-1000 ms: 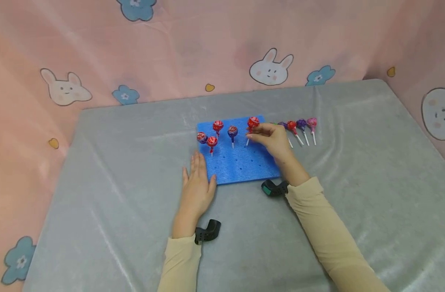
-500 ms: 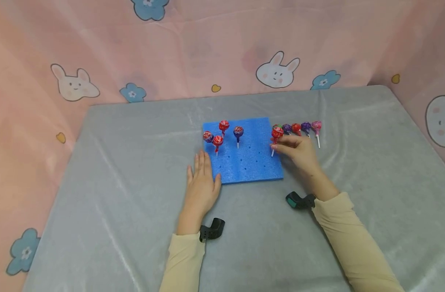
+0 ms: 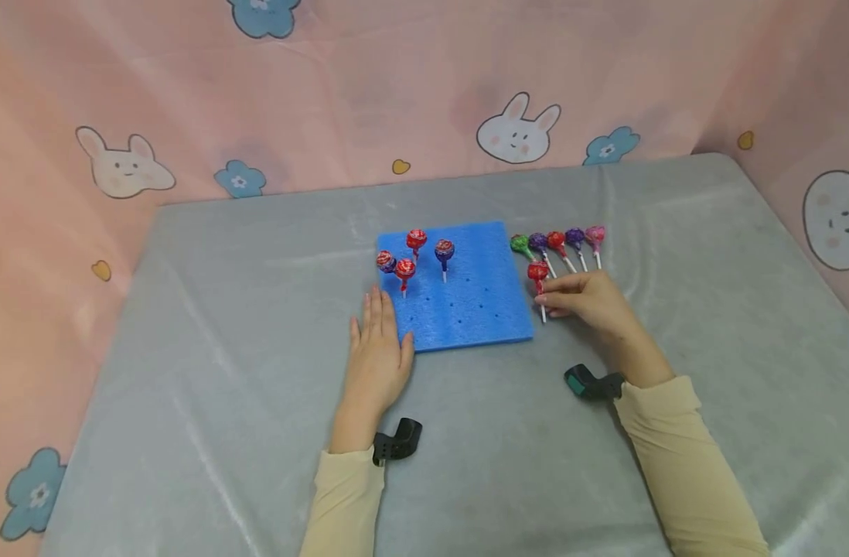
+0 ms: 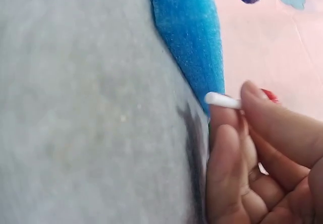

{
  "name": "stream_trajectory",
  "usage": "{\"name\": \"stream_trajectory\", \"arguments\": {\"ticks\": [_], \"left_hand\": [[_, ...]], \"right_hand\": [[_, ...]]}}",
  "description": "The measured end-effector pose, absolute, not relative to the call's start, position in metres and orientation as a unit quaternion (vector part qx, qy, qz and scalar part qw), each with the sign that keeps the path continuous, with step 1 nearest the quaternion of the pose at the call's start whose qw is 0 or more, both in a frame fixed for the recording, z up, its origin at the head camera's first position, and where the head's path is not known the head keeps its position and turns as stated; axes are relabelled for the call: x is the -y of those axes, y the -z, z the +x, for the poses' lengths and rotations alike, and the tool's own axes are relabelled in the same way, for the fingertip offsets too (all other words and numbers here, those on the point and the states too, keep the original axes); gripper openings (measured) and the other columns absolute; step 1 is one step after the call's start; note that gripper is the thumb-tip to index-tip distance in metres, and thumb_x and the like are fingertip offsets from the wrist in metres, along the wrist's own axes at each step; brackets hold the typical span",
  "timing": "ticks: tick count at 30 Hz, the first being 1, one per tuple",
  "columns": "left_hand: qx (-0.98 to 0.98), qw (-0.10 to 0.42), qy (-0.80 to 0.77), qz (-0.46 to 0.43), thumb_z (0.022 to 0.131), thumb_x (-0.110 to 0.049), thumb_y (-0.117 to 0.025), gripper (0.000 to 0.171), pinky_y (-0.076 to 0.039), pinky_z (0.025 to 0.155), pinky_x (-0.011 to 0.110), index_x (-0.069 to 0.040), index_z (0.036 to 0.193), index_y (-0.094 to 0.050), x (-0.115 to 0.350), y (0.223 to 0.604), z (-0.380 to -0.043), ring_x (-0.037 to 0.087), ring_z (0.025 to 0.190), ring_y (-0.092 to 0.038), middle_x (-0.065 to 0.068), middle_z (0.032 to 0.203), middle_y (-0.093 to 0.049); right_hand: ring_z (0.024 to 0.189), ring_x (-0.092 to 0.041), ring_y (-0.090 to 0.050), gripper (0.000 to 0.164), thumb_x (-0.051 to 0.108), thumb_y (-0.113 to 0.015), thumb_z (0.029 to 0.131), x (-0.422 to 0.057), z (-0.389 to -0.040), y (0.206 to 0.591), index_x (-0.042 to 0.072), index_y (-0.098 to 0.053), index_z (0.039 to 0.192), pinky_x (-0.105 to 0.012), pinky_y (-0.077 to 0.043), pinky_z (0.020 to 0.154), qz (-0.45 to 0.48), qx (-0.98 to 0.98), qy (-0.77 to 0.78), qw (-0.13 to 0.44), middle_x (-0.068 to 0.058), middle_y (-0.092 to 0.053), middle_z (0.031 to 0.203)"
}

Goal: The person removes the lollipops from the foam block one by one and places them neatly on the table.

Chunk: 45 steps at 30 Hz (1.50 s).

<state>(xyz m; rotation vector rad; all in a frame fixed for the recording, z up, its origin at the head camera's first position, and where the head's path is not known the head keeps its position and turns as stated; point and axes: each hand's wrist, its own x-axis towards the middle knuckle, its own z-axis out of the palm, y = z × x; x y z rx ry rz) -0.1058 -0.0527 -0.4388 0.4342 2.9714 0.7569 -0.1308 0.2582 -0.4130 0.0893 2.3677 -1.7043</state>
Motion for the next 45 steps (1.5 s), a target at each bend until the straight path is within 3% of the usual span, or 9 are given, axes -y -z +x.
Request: {"name": "stream_trajectory", "arguments": {"ticks": [14,22,39,45], "left_hand": [[-0.957,0.023,-0.261,0.129,0.099,-0.026,-0.043,0.066,-0.002,0.112,0.050,0.007,0.148,-0.011,0.057,0.437,-0.106,0.030,0.143,-0.001,0.018,0.156,-0.001],[-0.956,0.033,-0.264,0.125,0.100,-0.027,-0.041,0.067,-0.001,0.113,0.050,0.006,0.148,-0.009,0.058,0.437,-0.106,0.029,0.143,0.001,0.016,0.156,0.001],[-0.955,0.035,-0.266,0.129,0.100,-0.026,-0.042,0.067,-0.001,0.112,0.050,0.006,0.148,-0.008,0.055,0.437,-0.106,0.028,0.143,0.001,0.017,0.156,0.001],[-0.955,0.039,-0.266,0.129,0.100,-0.026,-0.042,0.067,0.000,0.113,0.049,0.006,0.148,-0.009,0.054,0.437,-0.106,0.028,0.143,0.001,0.016,0.156,0.001]], "right_hand": [[0.061,0.001,-0.059,0.035,0.007,-0.069,0.085,-0.265,-0.136,0.411,-0.019,-0.062,0.107,-0.019,-0.052,0.059,0.061,-0.820,0.546,0.159,0.009,-0.068,0.074],[0.058,-0.001,-0.058,0.021,0.010,-0.071,0.085,-0.264,-0.137,0.407,-0.009,-0.071,0.092,-0.019,-0.052,0.057,0.082,-0.815,0.549,0.164,0.007,-0.066,0.066],[0.065,-0.002,-0.063,0.034,0.001,-0.067,0.085,-0.274,-0.134,0.413,-0.022,-0.058,0.109,-0.020,-0.053,0.062,0.065,-0.792,0.582,0.173,0.007,-0.070,0.076],[0.066,0.000,-0.061,0.038,0.004,-0.070,0.083,-0.274,-0.133,0.412,-0.021,-0.058,0.110,-0.019,-0.053,0.062,0.070,-0.800,0.569,0.177,0.009,-0.069,0.076]]}}
